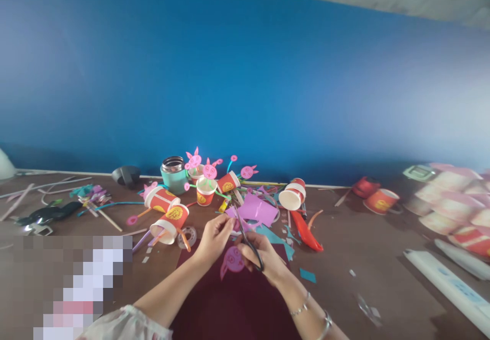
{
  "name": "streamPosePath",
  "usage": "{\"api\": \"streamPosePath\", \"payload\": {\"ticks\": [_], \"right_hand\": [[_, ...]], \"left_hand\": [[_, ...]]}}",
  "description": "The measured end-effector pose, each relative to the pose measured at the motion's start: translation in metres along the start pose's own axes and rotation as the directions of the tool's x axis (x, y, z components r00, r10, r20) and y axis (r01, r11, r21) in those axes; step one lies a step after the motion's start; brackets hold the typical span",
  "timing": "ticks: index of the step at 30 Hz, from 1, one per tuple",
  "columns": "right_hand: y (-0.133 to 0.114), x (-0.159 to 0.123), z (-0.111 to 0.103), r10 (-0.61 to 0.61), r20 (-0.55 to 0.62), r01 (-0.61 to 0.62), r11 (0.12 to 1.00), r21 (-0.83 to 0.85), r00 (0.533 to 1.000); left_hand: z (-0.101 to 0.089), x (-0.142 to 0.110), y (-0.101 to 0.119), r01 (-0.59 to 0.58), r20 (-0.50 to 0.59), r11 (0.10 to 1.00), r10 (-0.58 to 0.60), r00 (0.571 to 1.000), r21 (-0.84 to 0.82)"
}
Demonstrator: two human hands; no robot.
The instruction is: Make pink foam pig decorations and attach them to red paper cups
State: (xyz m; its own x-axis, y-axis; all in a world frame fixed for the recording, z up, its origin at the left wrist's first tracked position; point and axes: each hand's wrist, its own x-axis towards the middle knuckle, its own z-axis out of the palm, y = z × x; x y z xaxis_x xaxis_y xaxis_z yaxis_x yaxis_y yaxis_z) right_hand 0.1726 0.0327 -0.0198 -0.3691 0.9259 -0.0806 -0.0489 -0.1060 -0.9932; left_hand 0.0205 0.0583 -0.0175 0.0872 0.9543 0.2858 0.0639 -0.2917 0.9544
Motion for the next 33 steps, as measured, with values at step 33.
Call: {"api": "streamPosePath", "payload": {"ticks": [33], "right_hand": [[0.001,-0.001,-0.003,-0.011,0.057,0.010,0.999,0.034,0.998]], "left_hand": [[-0.005,0.006,-0.004,0.033,-0.017,0.998,-0.032,0.999,0.050]]}}
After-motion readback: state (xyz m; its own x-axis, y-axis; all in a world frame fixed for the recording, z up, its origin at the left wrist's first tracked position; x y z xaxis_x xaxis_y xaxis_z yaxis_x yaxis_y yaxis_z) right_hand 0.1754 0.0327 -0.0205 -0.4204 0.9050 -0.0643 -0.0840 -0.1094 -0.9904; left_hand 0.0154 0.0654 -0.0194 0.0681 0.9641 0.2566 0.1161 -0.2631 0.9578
